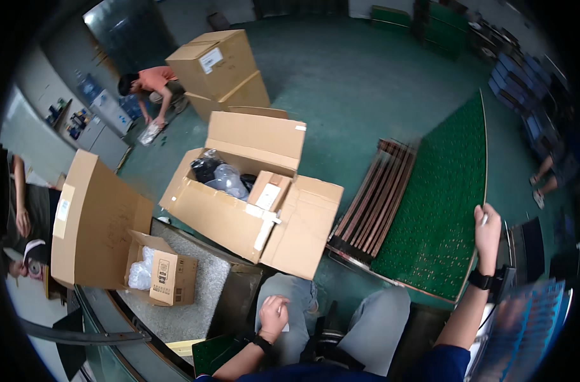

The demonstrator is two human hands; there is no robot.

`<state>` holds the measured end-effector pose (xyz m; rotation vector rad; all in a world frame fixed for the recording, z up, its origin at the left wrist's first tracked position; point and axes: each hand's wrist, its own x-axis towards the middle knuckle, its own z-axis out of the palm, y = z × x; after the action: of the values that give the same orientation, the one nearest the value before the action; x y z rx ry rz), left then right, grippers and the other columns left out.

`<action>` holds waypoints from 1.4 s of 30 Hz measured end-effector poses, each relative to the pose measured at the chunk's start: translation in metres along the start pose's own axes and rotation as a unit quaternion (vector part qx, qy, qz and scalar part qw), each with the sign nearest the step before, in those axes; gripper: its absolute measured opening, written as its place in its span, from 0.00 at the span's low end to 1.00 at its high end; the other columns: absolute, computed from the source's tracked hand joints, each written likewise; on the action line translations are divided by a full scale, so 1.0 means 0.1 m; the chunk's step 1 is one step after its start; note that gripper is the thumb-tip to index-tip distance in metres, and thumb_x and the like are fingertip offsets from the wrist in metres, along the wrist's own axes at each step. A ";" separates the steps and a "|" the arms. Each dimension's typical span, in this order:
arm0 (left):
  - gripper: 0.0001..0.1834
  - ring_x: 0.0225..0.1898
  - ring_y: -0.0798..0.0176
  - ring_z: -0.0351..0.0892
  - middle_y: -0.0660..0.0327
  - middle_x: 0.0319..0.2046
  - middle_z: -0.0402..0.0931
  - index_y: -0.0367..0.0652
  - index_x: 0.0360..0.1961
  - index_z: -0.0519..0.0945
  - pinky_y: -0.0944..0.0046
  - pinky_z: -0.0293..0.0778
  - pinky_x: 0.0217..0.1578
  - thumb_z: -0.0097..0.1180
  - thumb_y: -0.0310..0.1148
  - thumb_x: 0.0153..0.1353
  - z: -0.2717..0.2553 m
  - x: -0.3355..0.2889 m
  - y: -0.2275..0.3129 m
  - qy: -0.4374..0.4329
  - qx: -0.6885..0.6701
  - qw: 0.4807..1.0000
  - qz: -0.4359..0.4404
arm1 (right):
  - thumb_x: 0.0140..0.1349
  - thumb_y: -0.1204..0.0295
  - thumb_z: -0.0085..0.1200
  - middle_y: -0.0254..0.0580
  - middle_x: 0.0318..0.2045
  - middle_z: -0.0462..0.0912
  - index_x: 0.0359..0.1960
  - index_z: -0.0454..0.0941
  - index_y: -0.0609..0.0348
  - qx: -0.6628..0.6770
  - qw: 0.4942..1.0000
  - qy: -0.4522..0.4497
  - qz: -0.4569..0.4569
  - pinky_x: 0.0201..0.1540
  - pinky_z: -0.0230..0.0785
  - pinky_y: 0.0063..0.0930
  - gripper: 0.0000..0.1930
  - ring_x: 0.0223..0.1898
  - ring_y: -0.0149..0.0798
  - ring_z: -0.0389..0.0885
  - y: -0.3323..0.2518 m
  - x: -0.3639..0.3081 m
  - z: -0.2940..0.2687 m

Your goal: The recorder is inspecting large patterned green plates and mesh components in a factory floor setting, interacting with several other workers.

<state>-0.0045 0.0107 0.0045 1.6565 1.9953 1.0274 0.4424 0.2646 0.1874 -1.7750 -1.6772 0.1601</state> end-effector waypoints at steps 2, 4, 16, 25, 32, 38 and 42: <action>0.07 0.33 0.50 0.75 0.56 0.28 0.76 0.44 0.26 0.79 0.55 0.71 0.36 0.50 0.22 0.47 0.00 -0.02 -0.01 0.017 -0.020 1.000 -0.012 | 0.63 0.68 0.49 0.25 0.16 0.65 0.24 0.72 0.63 0.187 0.979 -0.020 0.078 0.22 0.54 0.21 0.12 0.20 0.20 0.60 -0.19 -0.21 -0.68; 0.07 0.33 0.56 0.77 0.57 0.28 0.77 0.40 0.27 0.78 0.61 0.71 0.35 0.47 0.20 0.53 0.02 0.01 0.00 0.009 -0.100 0.992 -0.076 | 0.63 0.67 0.50 0.20 0.21 0.70 0.29 0.75 0.62 0.310 0.945 -0.016 0.106 0.24 0.56 0.17 0.11 0.21 0.18 0.62 -0.30 -0.53 -1.18; 0.23 0.41 0.67 0.78 0.59 0.43 0.78 0.35 0.52 0.72 0.69 0.75 0.41 0.42 0.45 0.68 -0.53 0.61 1.29 -0.304 -0.587 0.697 -0.277 | 0.65 0.63 0.45 0.39 0.39 0.80 0.48 0.73 0.67 0.476 0.875 -0.001 0.090 0.39 0.70 0.18 0.19 0.35 0.26 0.78 -0.06 -2.12 -1.45; 0.21 0.37 0.72 0.75 0.63 0.38 0.79 0.36 0.43 0.78 0.71 0.69 0.40 0.43 0.45 0.69 -0.73 0.44 1.34 -0.097 -0.513 0.836 -0.171 | 0.64 0.64 0.48 0.33 0.37 0.80 0.48 0.75 0.67 0.473 0.872 0.008 0.123 0.38 0.66 0.15 0.18 0.35 0.22 0.75 -0.22 -2.05 -1.22; 0.22 0.43 0.68 0.75 0.59 0.44 0.77 0.34 0.49 0.75 0.68 0.69 0.46 0.44 0.44 0.68 -0.88 0.37 1.48 -0.064 -0.502 0.849 -0.152 | 0.64 0.62 0.49 0.24 0.27 0.76 0.38 0.78 0.62 0.470 0.877 -0.004 0.101 0.30 0.60 0.12 0.14 0.27 0.17 0.69 -0.31 -1.99 -1.18; 0.22 0.44 0.67 0.75 0.59 0.45 0.77 0.33 0.49 0.74 0.67 0.69 0.46 0.44 0.43 0.68 -0.92 0.35 1.34 -0.085 -0.499 0.849 -0.154 | 0.65 0.62 0.49 0.22 0.23 0.72 0.30 0.76 0.58 0.496 0.862 -0.022 0.101 0.27 0.58 0.13 0.13 0.25 0.16 0.66 -0.28 -1.97 -1.15; 0.23 0.44 0.67 0.74 0.58 0.46 0.76 0.32 0.50 0.73 0.67 0.68 0.47 0.43 0.44 0.69 -0.95 0.34 1.33 -0.084 -0.496 0.850 -0.159 | 0.65 0.62 0.49 0.23 0.23 0.73 0.31 0.76 0.59 0.491 0.864 -0.016 0.111 0.27 0.59 0.13 0.13 0.25 0.17 0.67 -0.29 -1.98 -1.13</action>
<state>0.0160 0.0213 0.1696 0.7762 1.1723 1.3702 0.4450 0.0373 0.2194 -1.1375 -1.0533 0.9654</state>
